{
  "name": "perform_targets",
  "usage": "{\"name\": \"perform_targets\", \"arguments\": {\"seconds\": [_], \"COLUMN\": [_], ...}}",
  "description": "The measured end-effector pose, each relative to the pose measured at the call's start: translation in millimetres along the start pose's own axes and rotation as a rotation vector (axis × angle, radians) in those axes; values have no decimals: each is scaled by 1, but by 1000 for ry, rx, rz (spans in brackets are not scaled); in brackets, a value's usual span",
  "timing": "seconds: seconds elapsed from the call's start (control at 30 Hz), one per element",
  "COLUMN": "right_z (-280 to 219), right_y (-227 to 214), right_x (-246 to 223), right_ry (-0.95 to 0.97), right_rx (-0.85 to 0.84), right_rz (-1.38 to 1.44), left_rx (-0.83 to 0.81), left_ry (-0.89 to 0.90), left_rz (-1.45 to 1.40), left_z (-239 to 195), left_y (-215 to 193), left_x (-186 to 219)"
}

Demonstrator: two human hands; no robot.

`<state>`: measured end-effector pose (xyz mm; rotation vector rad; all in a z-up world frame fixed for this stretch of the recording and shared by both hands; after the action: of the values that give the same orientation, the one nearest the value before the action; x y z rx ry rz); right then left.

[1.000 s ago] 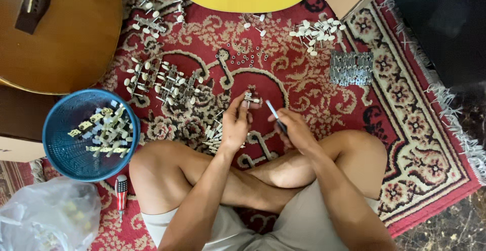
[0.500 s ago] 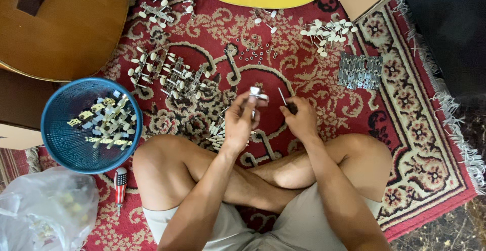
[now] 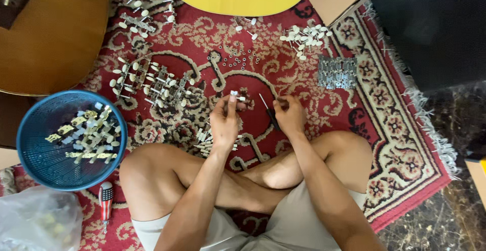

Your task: The person sits on a rug and assembles guitar tuning pegs by inserting white plastic knobs into metal housings and tightening them with a screwdriver. The person handles multiple tuning pegs and small hardware parts scattered on the floor.

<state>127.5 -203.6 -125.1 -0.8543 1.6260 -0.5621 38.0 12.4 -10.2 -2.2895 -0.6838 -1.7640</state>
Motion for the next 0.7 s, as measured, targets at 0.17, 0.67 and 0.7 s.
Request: {"name": "perform_targets", "arguments": {"seconds": [0.17, 0.67, 0.7], "right_z": [19, 182, 186], "right_y": [-2, -42, -40], "right_x": [1, 34, 36], "right_ry": [-46, -33, -42], "right_rx": [150, 174, 201], "right_rz": [31, -427, -394], "left_rx": [10, -102, -171], "left_ry": [24, -74, -40], "left_rz": [24, -357, -411], "left_z": [1, 11, 12], "left_y": [-4, -2, 1], "left_x": [-10, -25, -26]}}
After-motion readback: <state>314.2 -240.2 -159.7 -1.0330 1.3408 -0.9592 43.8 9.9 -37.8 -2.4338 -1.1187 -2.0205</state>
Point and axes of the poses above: each hand's wrist, its own z-axis towards the middle knuckle, its own y-axis out of the palm, x = y × z, the point moved 4 cm from there along z, towards the middle knuckle, and after that the axes turned 8 degrees about -x, right-handed, at the moved point
